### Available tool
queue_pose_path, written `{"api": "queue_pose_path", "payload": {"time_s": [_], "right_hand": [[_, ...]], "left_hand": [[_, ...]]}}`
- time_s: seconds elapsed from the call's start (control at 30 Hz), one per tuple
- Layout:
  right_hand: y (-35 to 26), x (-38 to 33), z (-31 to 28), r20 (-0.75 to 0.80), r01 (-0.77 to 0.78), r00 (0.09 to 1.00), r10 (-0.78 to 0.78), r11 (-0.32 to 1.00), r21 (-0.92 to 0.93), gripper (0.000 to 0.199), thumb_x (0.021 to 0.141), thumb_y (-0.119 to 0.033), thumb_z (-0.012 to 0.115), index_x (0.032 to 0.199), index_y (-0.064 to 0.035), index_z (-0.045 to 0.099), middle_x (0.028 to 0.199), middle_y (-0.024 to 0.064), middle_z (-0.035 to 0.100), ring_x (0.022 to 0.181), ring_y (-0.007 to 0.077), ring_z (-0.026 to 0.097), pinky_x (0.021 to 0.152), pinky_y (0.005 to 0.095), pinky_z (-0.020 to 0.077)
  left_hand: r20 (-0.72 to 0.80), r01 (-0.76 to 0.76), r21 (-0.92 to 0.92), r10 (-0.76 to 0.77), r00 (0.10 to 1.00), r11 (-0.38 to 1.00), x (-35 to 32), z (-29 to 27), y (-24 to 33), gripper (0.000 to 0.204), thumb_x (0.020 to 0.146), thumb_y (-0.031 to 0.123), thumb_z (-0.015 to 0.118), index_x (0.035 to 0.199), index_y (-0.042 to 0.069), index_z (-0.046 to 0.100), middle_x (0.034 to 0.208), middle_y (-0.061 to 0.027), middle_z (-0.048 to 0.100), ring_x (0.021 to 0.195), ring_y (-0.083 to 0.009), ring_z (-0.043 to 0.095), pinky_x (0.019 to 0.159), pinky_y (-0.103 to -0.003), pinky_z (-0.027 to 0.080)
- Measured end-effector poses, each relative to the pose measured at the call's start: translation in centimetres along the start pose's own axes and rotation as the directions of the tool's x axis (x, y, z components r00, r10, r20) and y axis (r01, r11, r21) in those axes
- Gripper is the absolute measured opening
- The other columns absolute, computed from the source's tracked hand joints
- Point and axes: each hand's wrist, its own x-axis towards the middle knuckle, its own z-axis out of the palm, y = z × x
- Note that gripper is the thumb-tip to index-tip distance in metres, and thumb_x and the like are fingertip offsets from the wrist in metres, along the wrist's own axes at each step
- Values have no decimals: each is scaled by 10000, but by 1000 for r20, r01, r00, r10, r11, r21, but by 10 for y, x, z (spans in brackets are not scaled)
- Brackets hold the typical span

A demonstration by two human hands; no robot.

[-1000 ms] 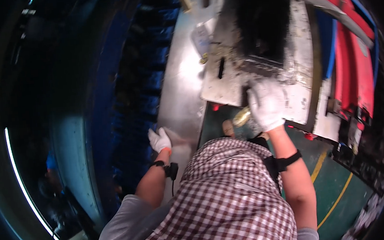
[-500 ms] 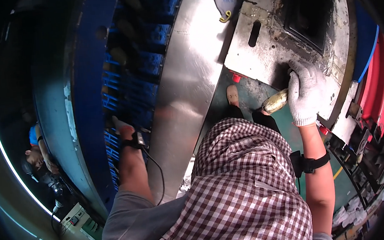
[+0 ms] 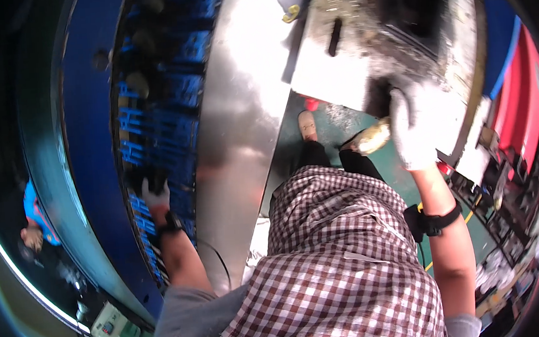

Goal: Operator places shoes into a heat-press or bonding machine, closes the lid to apply pressure/heat, and then removes them once the cycle is complete.

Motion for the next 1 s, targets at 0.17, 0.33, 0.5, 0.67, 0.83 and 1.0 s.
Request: {"api": "queue_pose_path", "payload": {"time_s": [0.17,0.33,0.5,0.67,0.83,1.0], "right_hand": [[-6,7,-8,-74,152,986,-149,988,34,232,908,-170,664,1110,-66,706,1073,142,683,1031,343,637,912,461,494],[-51,25,-16,250,107,929,-271,847,521,496,928,-240,688,1366,-25,595,1276,194,645,1210,365,597,1051,453,463],[-80,29,-28,386,-183,901,-198,633,752,1021,892,-288,756,1659,-3,145,1682,285,248,1541,370,327,1253,392,285],[-4,59,-49,270,-323,927,261,188,927,907,884,-314,742,1605,34,316,1615,278,396,1459,342,457,1214,393,347],[65,137,-42,-71,-467,854,516,819,335,837,811,-495,727,1569,-248,471,1278,321,567,1210,501,599,1059,480,501],[82,180,-23,-46,-627,778,627,779,9,756,816,-542,709,1503,-306,500,1249,266,576,1126,449,647,922,519,562]], "left_hand": [[5,307,-621,-388,922,721,-100,84,61,447,987,243,691,1358,15,592,1315,-146,664,1188,-321,642,1080,-490,505],[535,430,-438,-156,830,789,-185,225,145,728,840,221,678,1486,-40,467,1413,-182,595,1326,-359,570,1136,-514,463],[853,442,-198,-68,518,875,-212,384,217,826,870,279,690,1563,-25,361,1512,-195,525,1359,-359,559,1157,-480,451],[888,-196,-157,226,401,968,-229,492,293,823,962,191,652,1636,4,218,1567,-182,435,1431,-304,463,1189,-439,373],[493,-649,-416,758,427,637,-241,503,375,793,933,114,654,1620,-1,276,1556,-212,472,1439,-333,474,1215,-464,357],[358,-829,-488,929,96,274,-256,527,463,758,935,83,692,1594,-9,327,1554,-209,484,1439,-324,483,1233,-462,332]]}}
